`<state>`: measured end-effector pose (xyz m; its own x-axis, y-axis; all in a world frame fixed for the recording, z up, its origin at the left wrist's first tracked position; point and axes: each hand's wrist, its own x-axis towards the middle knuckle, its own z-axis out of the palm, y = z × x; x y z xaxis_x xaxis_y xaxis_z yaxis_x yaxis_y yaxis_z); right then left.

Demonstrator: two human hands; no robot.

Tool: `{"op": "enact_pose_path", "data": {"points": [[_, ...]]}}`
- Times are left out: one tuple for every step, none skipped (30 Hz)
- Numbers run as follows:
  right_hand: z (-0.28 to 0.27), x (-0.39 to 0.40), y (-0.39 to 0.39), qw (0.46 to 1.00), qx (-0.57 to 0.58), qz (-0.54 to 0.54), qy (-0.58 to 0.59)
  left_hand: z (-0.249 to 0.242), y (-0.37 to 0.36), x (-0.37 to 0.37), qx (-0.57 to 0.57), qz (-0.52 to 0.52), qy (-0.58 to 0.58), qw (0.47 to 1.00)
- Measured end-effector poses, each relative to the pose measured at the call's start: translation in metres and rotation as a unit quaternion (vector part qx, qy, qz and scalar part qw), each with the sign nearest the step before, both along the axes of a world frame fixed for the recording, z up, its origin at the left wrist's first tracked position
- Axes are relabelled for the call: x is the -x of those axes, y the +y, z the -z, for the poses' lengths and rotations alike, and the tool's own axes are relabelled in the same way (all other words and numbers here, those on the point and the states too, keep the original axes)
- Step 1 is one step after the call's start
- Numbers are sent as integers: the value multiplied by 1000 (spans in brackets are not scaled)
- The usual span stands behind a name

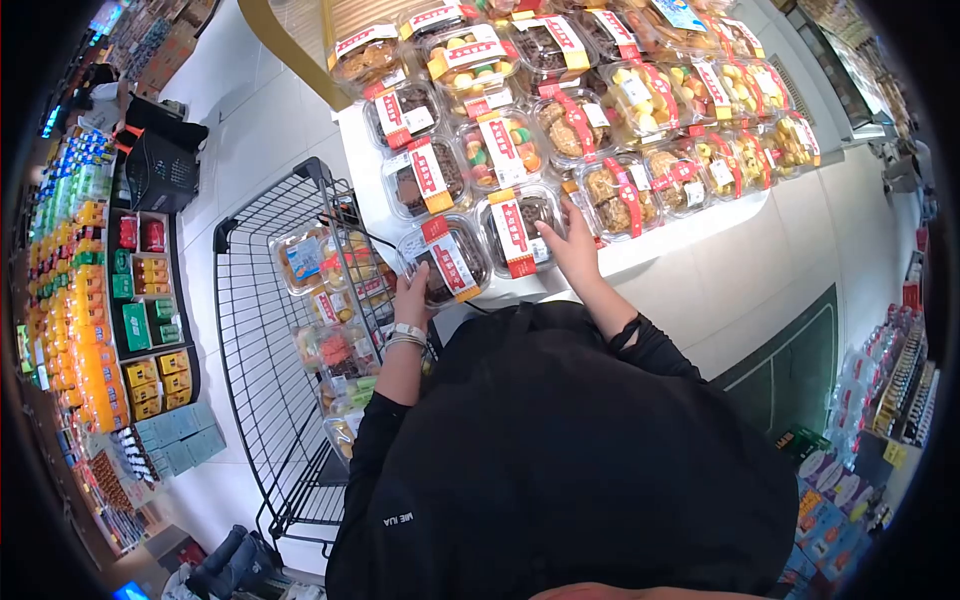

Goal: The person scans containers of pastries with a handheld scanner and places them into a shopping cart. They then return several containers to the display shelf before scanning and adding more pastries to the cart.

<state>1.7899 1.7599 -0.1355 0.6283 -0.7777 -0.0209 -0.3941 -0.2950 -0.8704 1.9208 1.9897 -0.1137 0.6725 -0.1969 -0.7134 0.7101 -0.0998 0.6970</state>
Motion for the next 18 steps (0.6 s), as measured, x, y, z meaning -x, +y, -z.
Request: {"op": "enact_pose_path", "data": {"points": [[-4,-1,0,1000,7,-15,11,2,0,1,-7,-8,-11,1000],[-7,-2,2,1000,8,-15,12,14,3,-1,-5,-8,-10,1000],[-11,-2,6,994,105,-40,10,32,9,-5,-14,13,-55,998],[-19,-3,12,978,200,-65,8,39,10,-8,-23,34,-100,994],[-28,-1,19,975,200,-94,17,47,12,-9,-21,35,-100,994],[-39,1,26,975,201,-93,17,49,13,-10,-28,45,-133,990],[-51,3,32,950,253,-180,39,49,13,-10,-35,56,-167,984],[-56,6,36,913,303,-265,61,49,12,-9,-34,56,-167,984],[-54,8,38,908,289,-297,61,47,11,-9,-25,49,-165,985],[-51,9,36,908,290,-296,61,45,10,-9,-16,42,-164,985],[-48,11,33,891,318,-312,89,43,9,-9,-16,43,-165,985],[-47,12,29,872,347,-326,117,41,7,-10,-50,55,-160,984],[-45,12,27,876,337,-323,117,39,5,-11,-84,67,-155,982],[-44,14,25,876,338,-323,117,38,2,-10,-84,67,-155,982],[-46,15,22,875,338,-327,118,37,-1,-8,-89,66,-176,978],[-47,15,21,873,337,-331,119,37,-2,-8,-95,66,-196,974],[-48,15,21,874,337,-330,119,35,-3,-7,-95,66,-196,974],[-49,15,21,874,337,-330,115,34,-4,-8,-99,68,-193,974]]}}
